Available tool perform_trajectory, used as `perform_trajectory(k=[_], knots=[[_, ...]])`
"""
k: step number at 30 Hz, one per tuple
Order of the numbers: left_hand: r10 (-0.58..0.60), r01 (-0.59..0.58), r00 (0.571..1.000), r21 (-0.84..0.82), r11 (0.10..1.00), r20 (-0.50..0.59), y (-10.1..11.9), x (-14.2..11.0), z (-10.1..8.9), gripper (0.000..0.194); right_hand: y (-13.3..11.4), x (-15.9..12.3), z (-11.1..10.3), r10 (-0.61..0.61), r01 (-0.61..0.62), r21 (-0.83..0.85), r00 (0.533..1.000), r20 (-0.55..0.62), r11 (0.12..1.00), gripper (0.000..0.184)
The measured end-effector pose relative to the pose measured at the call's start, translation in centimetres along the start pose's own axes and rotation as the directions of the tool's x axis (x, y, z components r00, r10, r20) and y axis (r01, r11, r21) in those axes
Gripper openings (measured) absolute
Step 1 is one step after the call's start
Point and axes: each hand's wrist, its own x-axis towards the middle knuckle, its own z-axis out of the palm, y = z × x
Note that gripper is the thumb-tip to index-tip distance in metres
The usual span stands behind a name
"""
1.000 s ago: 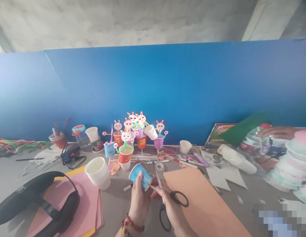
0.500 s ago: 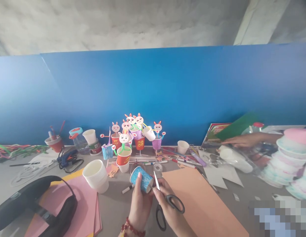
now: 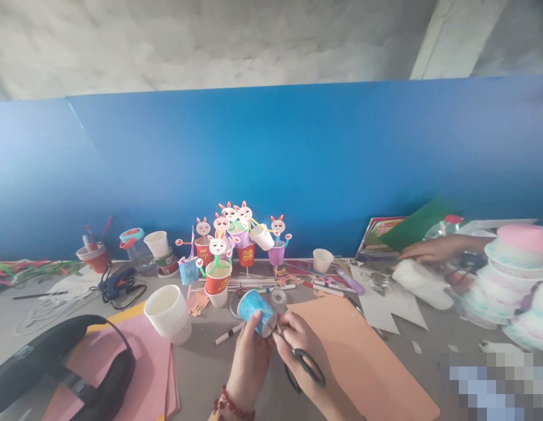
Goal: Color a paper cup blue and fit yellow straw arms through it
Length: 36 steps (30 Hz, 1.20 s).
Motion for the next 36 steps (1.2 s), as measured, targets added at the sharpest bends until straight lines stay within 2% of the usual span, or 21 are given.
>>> perform_trajectory(k=[4, 10, 13, 18, 21, 25, 28, 30, 32, 36], knots=[[0.01, -0.009, 0.998, 0.024, 1.0, -0.055, -0.2, 0.1, 0.9, 0.027, 0.4, 0.3, 0.3, -0.077, 0.076, -0.117, 0.997, -0.006, 0.99, 0.026], [0.031, -0.023, 0.99, 0.061, 0.998, -0.136, 0.1, -0.4, 1.6, 0.035, 0.2, 0.2, 0.2, -0.152, 0.158, -0.172, 0.987, 0.048, 0.972, 0.028], [0.022, -0.017, 0.994, 0.046, 0.999, -0.109, 0.3, -0.6, 1.7, 0.036, -0.1, 0.2, 0.1, -0.117, 0.126, -0.154, 0.991, 0.066, 0.98, 0.025], [-0.128, 0.127, 0.992, -0.068, 0.99, -0.008, 0.6, -0.5, 1.3, 0.023, -0.4, 0.4, -0.5, -0.022, 0.027, -0.081, 0.998, 0.057, 0.996, 0.025], [-0.155, 0.157, 0.987, -0.084, 0.984, 0.027, 0.6, -0.4, 1.2, 0.021, -0.5, 0.3, -0.8, 0.028, -0.027, -0.024, 0.998, 0.051, 0.999, 0.029], [-0.127, 0.135, 0.99, -0.142, 0.981, 0.061, 0.5, -0.5, 1.4, 0.019, -0.2, -0.2, -0.4, 0.085, -0.09, 0.093, 0.995, 0.05, 0.992, 0.034], [-0.06, 0.074, 0.995, -0.186, 0.98, 0.077, 0.4, -0.6, 1.6, 0.01, 0.1, -0.6, 0.2, 0.181, -0.177, 0.245, 0.983, 0.006, 0.953, 0.035], [-0.034, 0.051, 0.996, -0.208, 0.977, 0.085, 0.4, -0.6, 1.6, 0.006, 0.1, -0.7, 0.5, 0.201, -0.185, 0.292, 0.979, -0.024, 0.938, 0.036], [-0.025, 0.044, 0.996, -0.221, 0.974, 0.088, 0.4, -0.7, 1.6, 0.005, 0.0, -0.6, 0.5, 0.172, -0.159, 0.278, 0.985, -0.022, 0.947, 0.031], [-0.036, 0.05, 0.996, -0.184, 0.982, 0.078, 0.7, -0.6, 1.3, 0.009, -0.1, -0.2, 0.3, 0.089, -0.086, 0.057, 0.995, -0.049, 0.995, 0.025]])
